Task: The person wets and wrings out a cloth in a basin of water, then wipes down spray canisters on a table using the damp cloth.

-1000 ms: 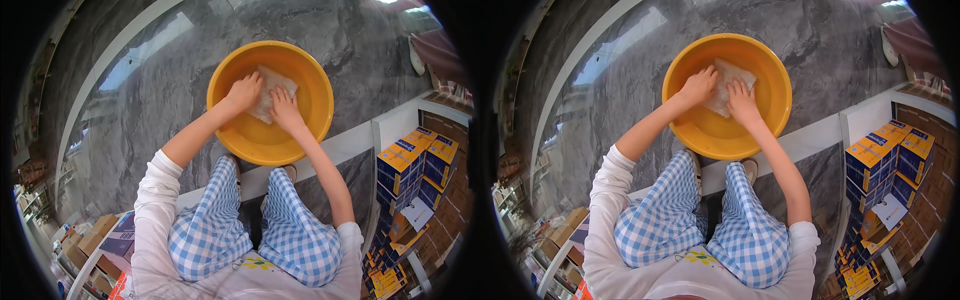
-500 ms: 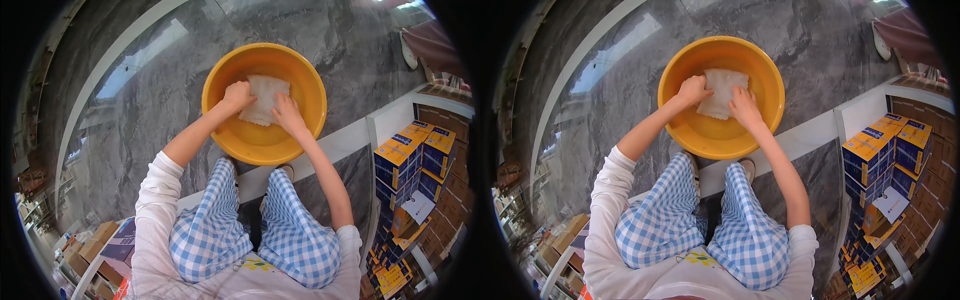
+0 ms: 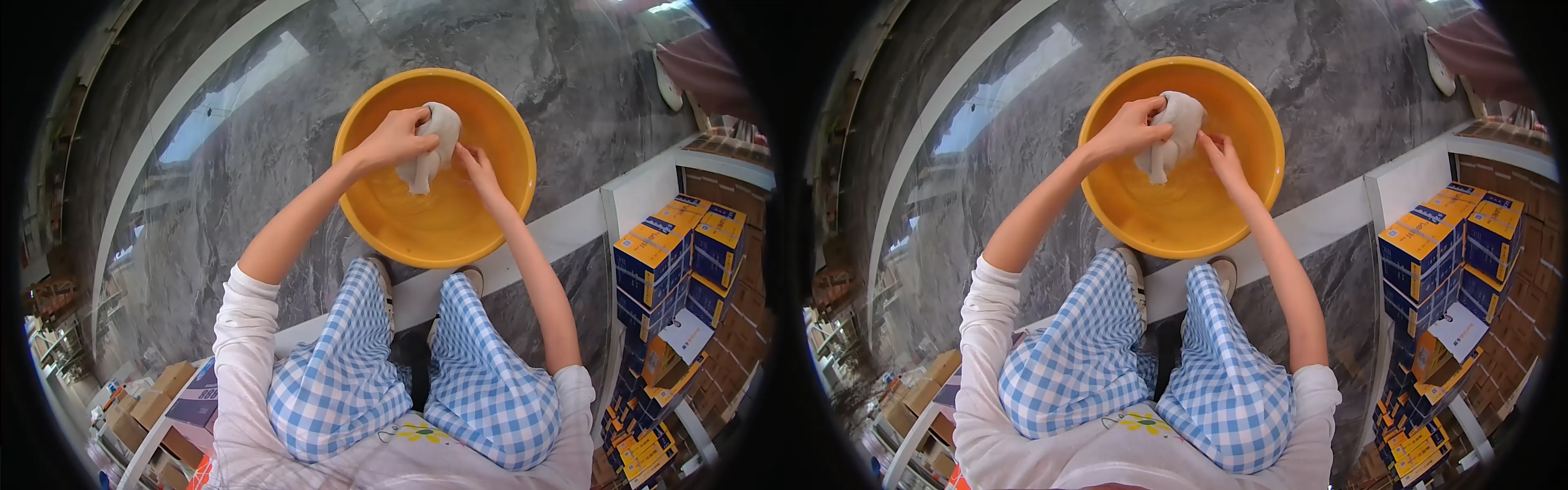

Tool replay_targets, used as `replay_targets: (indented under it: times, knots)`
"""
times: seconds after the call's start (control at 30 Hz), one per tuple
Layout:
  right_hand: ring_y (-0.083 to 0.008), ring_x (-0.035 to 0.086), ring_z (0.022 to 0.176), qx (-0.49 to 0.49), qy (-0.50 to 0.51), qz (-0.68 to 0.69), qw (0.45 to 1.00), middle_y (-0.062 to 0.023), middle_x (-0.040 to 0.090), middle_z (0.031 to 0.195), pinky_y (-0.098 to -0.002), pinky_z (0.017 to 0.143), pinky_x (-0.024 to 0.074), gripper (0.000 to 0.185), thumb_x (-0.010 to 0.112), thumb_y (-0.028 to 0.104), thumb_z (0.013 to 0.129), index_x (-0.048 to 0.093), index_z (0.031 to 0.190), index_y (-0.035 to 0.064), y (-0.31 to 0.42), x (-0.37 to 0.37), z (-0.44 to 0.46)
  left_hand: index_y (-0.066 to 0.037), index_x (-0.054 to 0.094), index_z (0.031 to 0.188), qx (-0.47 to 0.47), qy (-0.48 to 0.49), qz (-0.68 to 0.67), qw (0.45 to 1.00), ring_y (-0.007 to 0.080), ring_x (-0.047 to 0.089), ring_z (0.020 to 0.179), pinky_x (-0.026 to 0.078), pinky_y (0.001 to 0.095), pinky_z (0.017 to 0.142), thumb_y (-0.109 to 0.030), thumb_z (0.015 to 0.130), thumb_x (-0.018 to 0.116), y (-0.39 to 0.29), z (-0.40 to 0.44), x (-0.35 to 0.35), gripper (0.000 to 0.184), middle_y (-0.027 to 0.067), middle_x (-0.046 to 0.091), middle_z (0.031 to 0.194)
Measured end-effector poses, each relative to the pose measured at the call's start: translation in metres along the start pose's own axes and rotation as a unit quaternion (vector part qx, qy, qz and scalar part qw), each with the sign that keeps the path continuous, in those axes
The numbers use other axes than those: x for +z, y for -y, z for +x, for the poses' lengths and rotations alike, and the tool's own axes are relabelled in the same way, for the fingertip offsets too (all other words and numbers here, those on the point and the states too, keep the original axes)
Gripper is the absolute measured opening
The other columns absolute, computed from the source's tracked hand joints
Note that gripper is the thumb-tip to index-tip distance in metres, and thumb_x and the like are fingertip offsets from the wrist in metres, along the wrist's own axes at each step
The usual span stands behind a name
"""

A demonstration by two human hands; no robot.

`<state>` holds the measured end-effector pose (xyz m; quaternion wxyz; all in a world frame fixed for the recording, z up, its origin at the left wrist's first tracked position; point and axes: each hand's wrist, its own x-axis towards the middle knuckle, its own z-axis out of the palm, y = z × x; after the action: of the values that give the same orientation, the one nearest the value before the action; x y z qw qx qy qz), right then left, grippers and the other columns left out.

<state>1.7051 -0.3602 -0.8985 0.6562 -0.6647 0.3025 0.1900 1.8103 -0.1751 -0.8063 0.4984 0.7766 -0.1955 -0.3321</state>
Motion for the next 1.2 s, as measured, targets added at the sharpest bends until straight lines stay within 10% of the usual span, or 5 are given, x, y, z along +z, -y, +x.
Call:
replay_targets:
  times: [0.2,0.6,0.83,1.03,1.2]
  knots:
    - [-0.0250,0.040,0.131,0.032,0.284,0.403,0.869,-0.0111,0.033,0.146,-0.0446,0.107,0.0382,0.076,0.037,0.062,0.093,0.022,0.147,0.0106,0.026,0.003,-0.020,-0.003,0.057,0.097,-0.020,0.011,-0.176,0.984,0.0110,0.054,0.080,0.045,0.0284,0.072,-0.017,0.077,0.060,-0.013,0.000,-0.003,0.024,0.0031,0.059,0.087]
    - [-0.0181,0.054,0.116,0.009,0.152,0.299,0.942,-0.0080,0.054,0.127,-0.0329,0.093,0.0489,0.057,0.067,0.023,0.089,0.040,0.135,0.0050,0.036,-0.015,-0.038,-0.005,0.042,0.117,-0.023,0.027,-0.024,0.999,0.0166,0.056,0.102,0.045,0.0310,0.087,-0.015,0.082,0.059,-0.002,-0.006,-0.016,0.040,0.0096,0.060,0.114]
    - [-0.0165,0.056,0.111,-0.030,0.133,0.284,0.949,-0.0062,0.055,0.125,-0.0315,0.089,0.0502,0.056,0.071,0.018,0.086,0.042,0.132,0.0050,0.042,-0.018,-0.038,-0.002,0.040,0.132,-0.003,0.020,-0.159,0.987,0.0204,0.058,0.108,0.046,0.0324,0.092,-0.009,0.084,0.057,0.005,-0.006,-0.023,0.051,0.0125,0.061,0.120]
    - [-0.0169,0.060,0.105,-0.073,0.171,0.301,0.935,-0.0071,0.061,0.115,-0.0319,0.088,0.0504,0.037,0.064,0.004,0.086,0.054,0.122,0.0035,0.038,-0.031,-0.026,-0.007,0.067,0.093,0.036,0.023,-0.252,0.967,0.0184,0.057,0.109,0.049,0.0321,0.092,-0.005,0.087,0.056,0.013,-0.001,-0.033,0.013,0.0067,0.058,0.121]
    - [-0.0186,0.062,0.098,-0.188,0.172,0.234,0.938,-0.0086,0.064,0.112,-0.0314,0.081,0.0520,0.018,0.055,-0.006,0.082,0.070,0.088,0.0022,0.038,-0.029,-0.024,-0.008,0.064,0.094,-0.024,0.115,-0.349,0.930,0.0203,0.050,0.115,0.042,0.0343,0.098,-0.021,0.089,0.058,0.023,0.000,-0.043,0.015,0.0062,0.053,0.125]
